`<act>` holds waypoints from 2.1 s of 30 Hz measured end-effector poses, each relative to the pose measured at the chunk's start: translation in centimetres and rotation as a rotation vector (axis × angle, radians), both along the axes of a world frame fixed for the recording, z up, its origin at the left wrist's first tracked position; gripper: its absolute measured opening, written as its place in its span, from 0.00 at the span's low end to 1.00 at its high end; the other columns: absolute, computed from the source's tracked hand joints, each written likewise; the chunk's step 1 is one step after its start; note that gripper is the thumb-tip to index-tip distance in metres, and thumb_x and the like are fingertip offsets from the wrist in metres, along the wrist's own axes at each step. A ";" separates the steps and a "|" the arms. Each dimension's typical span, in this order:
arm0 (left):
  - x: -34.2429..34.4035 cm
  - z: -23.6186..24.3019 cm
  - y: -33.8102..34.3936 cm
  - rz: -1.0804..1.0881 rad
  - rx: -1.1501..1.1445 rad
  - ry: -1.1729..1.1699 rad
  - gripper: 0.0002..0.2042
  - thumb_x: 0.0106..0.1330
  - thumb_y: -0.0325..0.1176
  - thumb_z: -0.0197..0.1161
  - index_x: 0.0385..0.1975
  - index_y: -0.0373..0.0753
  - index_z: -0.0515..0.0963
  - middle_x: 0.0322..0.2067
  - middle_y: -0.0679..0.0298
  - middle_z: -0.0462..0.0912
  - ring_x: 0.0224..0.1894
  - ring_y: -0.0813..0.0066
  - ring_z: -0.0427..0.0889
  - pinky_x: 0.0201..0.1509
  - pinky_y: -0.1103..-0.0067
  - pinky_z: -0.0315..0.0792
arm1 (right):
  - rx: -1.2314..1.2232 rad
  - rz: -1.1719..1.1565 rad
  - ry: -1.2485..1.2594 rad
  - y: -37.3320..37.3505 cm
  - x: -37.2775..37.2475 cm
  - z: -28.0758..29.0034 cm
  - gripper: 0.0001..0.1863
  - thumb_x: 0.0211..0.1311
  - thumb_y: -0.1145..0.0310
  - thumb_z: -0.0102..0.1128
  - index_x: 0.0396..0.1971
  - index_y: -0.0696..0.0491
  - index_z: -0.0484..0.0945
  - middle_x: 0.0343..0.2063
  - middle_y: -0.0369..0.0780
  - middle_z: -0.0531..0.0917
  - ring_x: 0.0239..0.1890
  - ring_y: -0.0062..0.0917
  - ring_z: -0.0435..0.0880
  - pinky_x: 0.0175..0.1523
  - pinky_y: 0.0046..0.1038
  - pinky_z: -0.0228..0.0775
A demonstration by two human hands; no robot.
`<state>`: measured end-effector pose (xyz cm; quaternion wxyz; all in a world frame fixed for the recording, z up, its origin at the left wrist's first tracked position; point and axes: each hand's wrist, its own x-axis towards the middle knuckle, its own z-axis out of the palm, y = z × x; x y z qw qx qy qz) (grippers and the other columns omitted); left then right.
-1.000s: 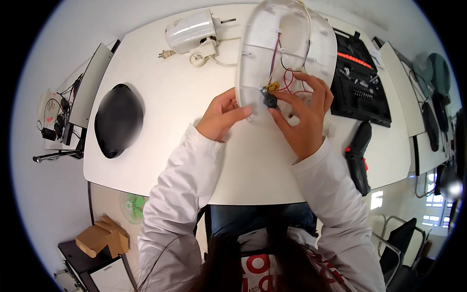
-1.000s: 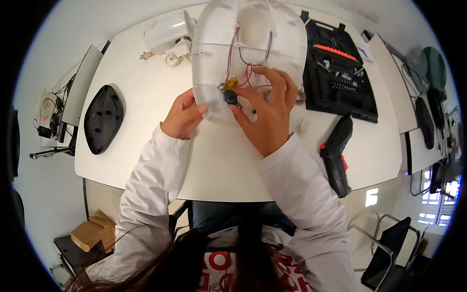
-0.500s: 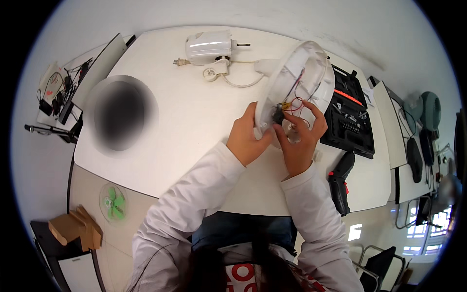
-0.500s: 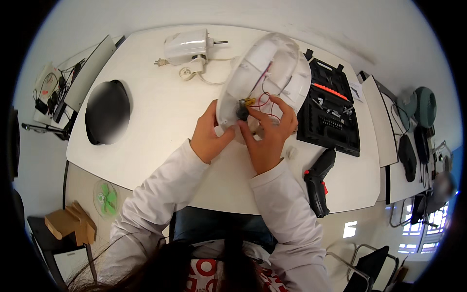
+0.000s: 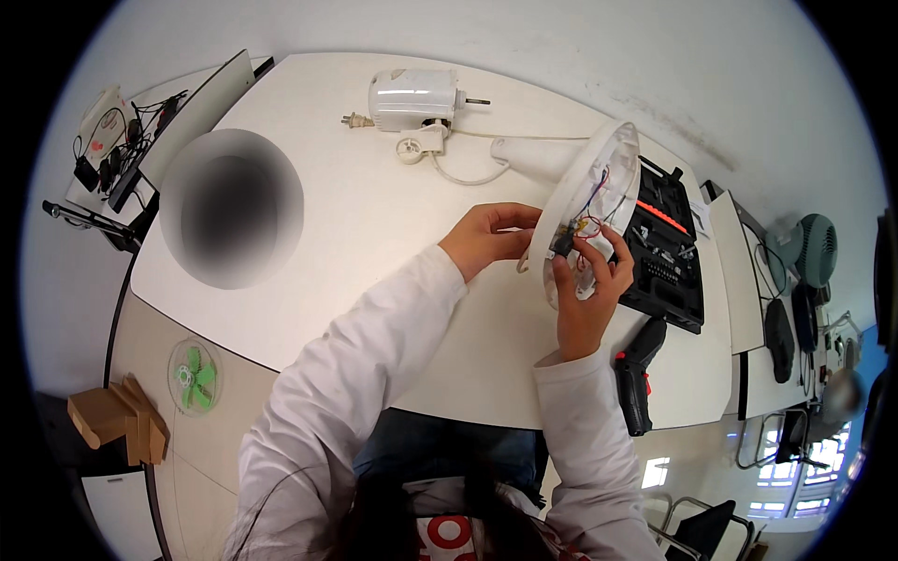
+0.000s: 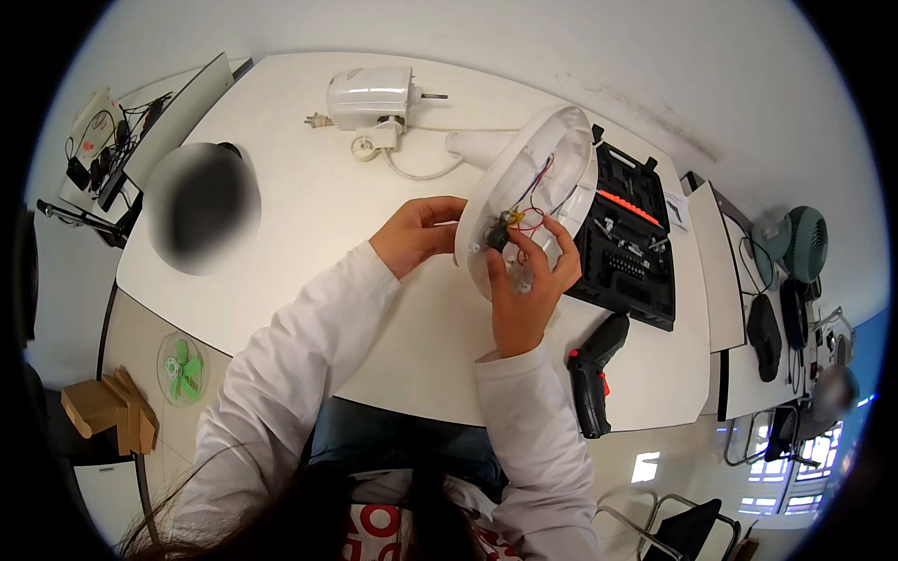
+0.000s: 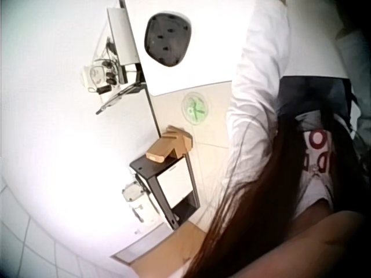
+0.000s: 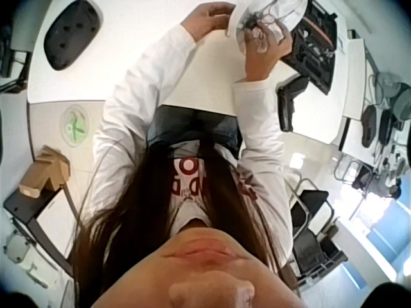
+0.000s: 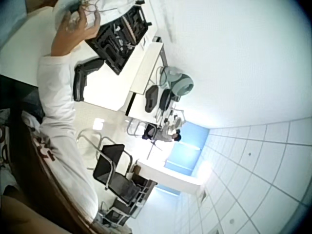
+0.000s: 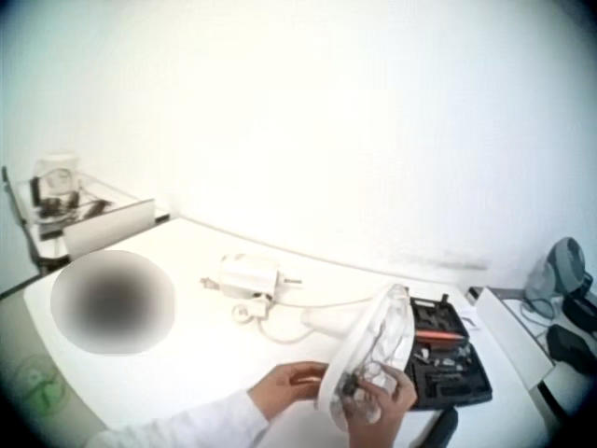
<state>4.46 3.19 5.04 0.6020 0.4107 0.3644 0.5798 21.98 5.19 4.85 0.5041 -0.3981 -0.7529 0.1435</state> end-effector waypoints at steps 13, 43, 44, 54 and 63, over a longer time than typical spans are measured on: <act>-0.9 -2.3 1.6 -0.008 -0.014 -0.107 0.17 0.58 0.27 0.66 0.47 0.33 0.76 0.40 0.60 0.81 0.38 0.73 0.82 0.42 0.78 0.78 | -0.024 0.031 -0.007 0.2 0.2 0.0 0.16 0.48 0.69 0.69 0.40 0.51 0.81 0.58 0.37 0.66 0.58 0.36 0.57 0.57 0.31 0.61; -1.8 -4.3 0.8 -0.065 -0.019 -0.183 0.22 0.61 0.26 0.63 0.56 0.32 0.68 0.47 0.56 0.80 0.48 0.68 0.81 0.53 0.74 0.76 | 0.081 0.209 -0.316 -0.3 1.9 1.3 0.32 0.32 0.70 0.74 0.47 0.46 0.79 0.60 0.41 0.63 0.63 0.41 0.54 0.65 0.40 0.48; -2.0 -4.5 0.7 -0.068 -0.012 -0.187 0.23 0.61 0.26 0.62 0.56 0.31 0.68 0.47 0.56 0.79 0.48 0.68 0.81 0.53 0.74 0.76 | 0.071 0.218 -0.310 -0.3 1.9 1.3 0.33 0.32 0.70 0.74 0.48 0.45 0.79 0.61 0.41 0.63 0.63 0.42 0.54 0.65 0.41 0.47; -1.9 -4.1 -3.5 -0.084 0.062 -0.440 0.28 0.55 0.29 0.52 0.58 0.27 0.64 0.55 0.52 0.73 0.58 0.63 0.72 0.62 0.67 0.65 | 0.040 0.272 -0.296 -0.4 2.1 0.6 0.33 0.31 0.73 0.73 0.47 0.41 0.79 0.61 0.37 0.63 0.62 0.41 0.56 0.63 0.41 0.49; 0.2 -2.5 -5.6 0.182 -0.029 -0.019 0.27 0.56 0.28 0.63 0.57 0.31 0.66 0.51 0.58 0.75 0.53 0.69 0.74 0.58 0.73 0.66 | 0.119 0.284 -0.357 -0.7 1.8 0.4 0.33 0.30 0.74 0.73 0.46 0.41 0.79 0.60 0.35 0.65 0.60 0.40 0.60 0.61 0.43 0.52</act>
